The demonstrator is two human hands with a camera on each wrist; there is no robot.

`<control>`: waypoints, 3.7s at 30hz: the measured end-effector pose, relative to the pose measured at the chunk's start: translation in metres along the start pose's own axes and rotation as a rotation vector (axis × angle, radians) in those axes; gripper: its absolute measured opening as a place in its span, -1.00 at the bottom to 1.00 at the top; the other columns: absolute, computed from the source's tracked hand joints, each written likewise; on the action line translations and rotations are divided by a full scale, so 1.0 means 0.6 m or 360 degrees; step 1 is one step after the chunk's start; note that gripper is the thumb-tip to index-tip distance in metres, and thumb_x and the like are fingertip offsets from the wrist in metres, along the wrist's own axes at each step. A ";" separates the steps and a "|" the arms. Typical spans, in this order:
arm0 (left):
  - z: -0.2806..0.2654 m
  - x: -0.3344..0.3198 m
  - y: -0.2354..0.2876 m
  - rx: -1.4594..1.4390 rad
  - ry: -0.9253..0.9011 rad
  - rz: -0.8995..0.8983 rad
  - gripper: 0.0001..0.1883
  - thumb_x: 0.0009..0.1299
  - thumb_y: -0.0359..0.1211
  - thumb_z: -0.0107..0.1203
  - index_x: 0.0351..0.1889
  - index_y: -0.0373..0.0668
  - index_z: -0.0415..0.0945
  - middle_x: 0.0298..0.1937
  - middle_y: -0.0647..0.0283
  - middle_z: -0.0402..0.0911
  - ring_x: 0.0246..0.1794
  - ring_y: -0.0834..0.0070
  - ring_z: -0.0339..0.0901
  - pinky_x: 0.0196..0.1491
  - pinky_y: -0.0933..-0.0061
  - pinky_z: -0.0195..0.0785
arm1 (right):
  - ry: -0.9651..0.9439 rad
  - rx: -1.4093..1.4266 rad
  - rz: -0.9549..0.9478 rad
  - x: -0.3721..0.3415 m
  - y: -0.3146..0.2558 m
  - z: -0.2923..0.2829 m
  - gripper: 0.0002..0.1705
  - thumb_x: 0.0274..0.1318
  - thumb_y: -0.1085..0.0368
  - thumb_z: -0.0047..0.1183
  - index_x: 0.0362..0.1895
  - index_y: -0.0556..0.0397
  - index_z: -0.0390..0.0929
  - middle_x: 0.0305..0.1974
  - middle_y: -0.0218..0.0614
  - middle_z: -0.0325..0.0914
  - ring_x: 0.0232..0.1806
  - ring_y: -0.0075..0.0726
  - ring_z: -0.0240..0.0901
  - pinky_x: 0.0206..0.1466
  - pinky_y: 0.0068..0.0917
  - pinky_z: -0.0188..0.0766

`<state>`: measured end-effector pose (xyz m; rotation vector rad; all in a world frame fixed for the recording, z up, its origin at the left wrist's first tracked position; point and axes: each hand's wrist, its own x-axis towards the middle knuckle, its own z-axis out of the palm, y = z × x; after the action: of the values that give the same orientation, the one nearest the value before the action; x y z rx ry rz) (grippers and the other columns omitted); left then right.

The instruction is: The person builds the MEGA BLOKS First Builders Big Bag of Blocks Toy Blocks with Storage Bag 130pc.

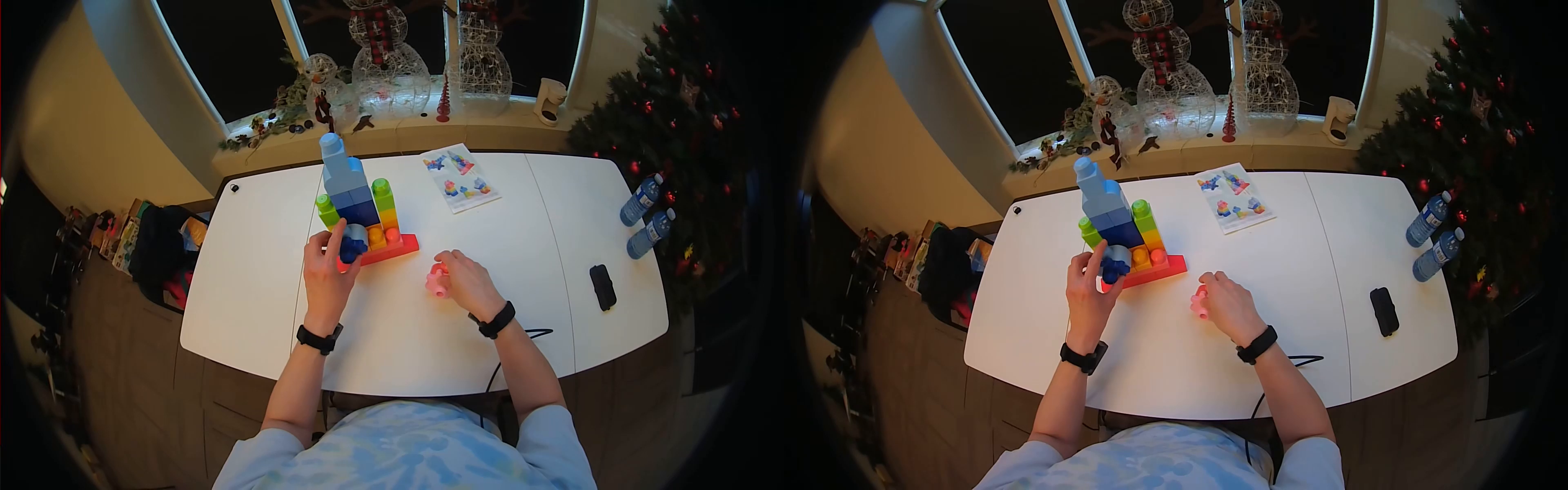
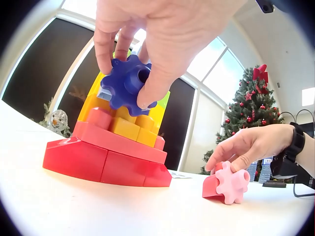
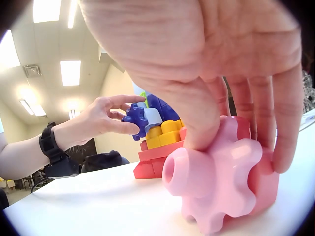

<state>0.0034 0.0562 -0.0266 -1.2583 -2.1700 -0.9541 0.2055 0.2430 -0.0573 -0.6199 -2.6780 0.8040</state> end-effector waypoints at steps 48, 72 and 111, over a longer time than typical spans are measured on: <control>-0.003 -0.035 0.001 0.0171 -0.0139 0.0007 -0.17 0.24 -0.38 0.39 0.53 -0.01 0.32 0.51 0.25 0.42 0.44 0.32 0.40 0.44 0.02 0.11 | 0.0332 0.0267 -0.0268 0.052 -0.101 -0.029 -0.37 -0.04 0.31 0.42 0.16 0.03 0.49 -0.01 -0.15 0.60 0.03 0.01 0.60 0.08 -0.20 0.56; -0.014 -0.033 0.001 0.0034 -0.0183 -0.0053 -0.22 0.25 -0.44 0.36 0.49 -0.02 0.37 0.54 0.27 0.41 0.36 0.41 0.49 0.40 0.00 0.18 | 0.0748 0.0408 -0.0540 0.158 -0.137 0.036 -0.88 0.06 0.50 0.32 -0.26 0.15 0.68 -0.24 -0.22 0.58 -0.21 -0.10 0.61 -0.19 -0.27 0.60; -0.092 -0.046 -0.110 -0.0344 -0.0138 -0.0476 0.01 0.19 -0.33 0.48 0.61 -0.02 0.15 0.65 -0.05 0.11 0.55 -0.03 0.28 0.43 0.09 0.36 | 0.0684 0.0123 -0.0208 0.013 0.007 -0.079 -0.71 0.16 0.36 0.31 -0.01 0.09 0.73 0.06 -0.10 0.68 0.15 0.08 0.57 0.25 -0.13 0.50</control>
<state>-0.0387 -0.0235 -0.0315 -1.1036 -2.4221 -1.3053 0.2180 0.2712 -0.0206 -0.5233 -2.2598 0.6496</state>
